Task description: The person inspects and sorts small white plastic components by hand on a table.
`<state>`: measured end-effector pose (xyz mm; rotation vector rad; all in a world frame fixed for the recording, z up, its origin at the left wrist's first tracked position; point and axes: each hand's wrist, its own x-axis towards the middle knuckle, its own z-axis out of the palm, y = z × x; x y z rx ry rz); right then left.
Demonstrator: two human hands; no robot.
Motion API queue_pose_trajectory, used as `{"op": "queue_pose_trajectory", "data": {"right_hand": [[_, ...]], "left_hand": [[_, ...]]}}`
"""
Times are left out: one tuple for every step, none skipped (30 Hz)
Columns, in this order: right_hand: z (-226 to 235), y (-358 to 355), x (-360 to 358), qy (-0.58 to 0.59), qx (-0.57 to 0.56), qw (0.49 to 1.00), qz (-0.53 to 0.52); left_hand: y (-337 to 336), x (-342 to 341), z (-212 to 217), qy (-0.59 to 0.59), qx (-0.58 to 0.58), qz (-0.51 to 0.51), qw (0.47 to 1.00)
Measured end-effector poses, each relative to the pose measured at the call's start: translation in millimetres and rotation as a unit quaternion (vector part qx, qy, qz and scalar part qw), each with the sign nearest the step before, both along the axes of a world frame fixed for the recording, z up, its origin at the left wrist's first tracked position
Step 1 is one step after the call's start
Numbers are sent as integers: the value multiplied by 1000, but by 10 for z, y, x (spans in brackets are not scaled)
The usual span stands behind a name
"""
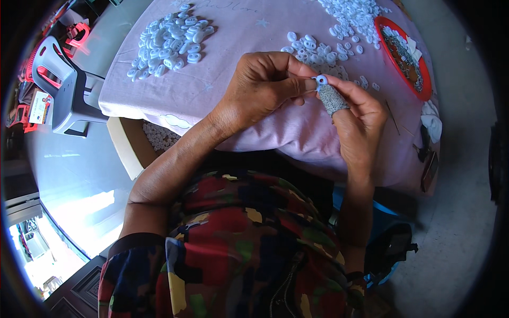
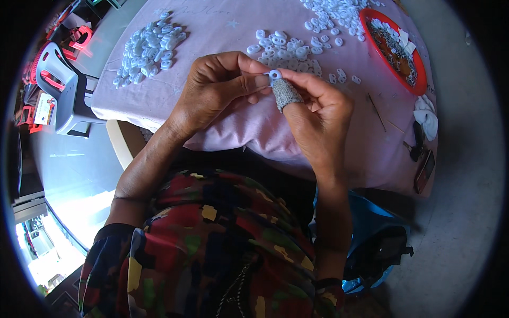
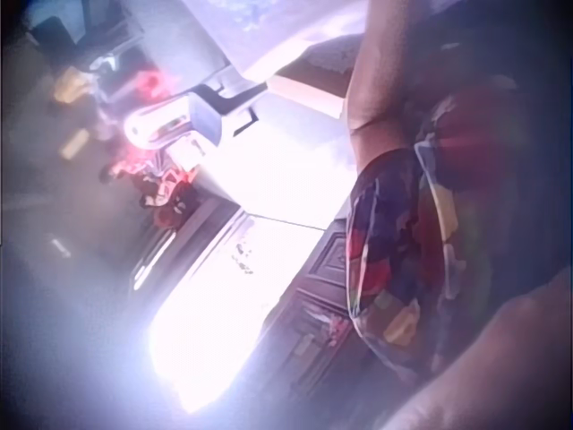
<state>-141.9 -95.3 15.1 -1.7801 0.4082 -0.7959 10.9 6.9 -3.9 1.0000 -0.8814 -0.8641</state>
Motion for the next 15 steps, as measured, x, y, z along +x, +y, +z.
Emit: {"op": "queue_pose_trajectory", "data": {"right_hand": [[-4,-2,13,-12,-12,1000,5],[3,1,20,-12,-12,1000,5],[15,6,28,-1,-17,1000,7],[19,2,27,9,-21,1000,7],[14,-5,28,10,-20,1000,6],[7,-12,29,18,-58,998,3],[-1,-6,43,27,-96,995,3],[-9,19,62,27,-95,995,4],[-20,56,87,22,-77,997,-6],[-26,70,94,18,-59,998,-18],[-36,66,83,18,-60,998,-19],[-47,59,66,10,-92,995,-32],[-58,67,49,2,-122,992,-43],[-52,87,47,2,-121,992,-43],[-37,115,53,12,-163,984,-67]], "left_hand": [[2,4,-4,0,0,0,1000],[2,10,-11,5,-4,0,1000],[3,17,-16,9,-9,0,1000],[5,24,-3,10,-8,-1,1000],[15,39,24,1,21,-10,1000],[15,47,38,-8,49,-19,999],[13,53,16,-8,50,-17,999],[3,55,-20,7,36,-12,999],[0,56,-39,21,23,-7,999],[-5,54,-20,21,22,-7,1000],[-7,50,20,24,44,-14,999],[-13,50,55,27,65,-21,997],[-5,50,69,28,66,-20,997],[1,53,80,23,68,-27,997],[8,54,91,19,71,-34,997]]}}
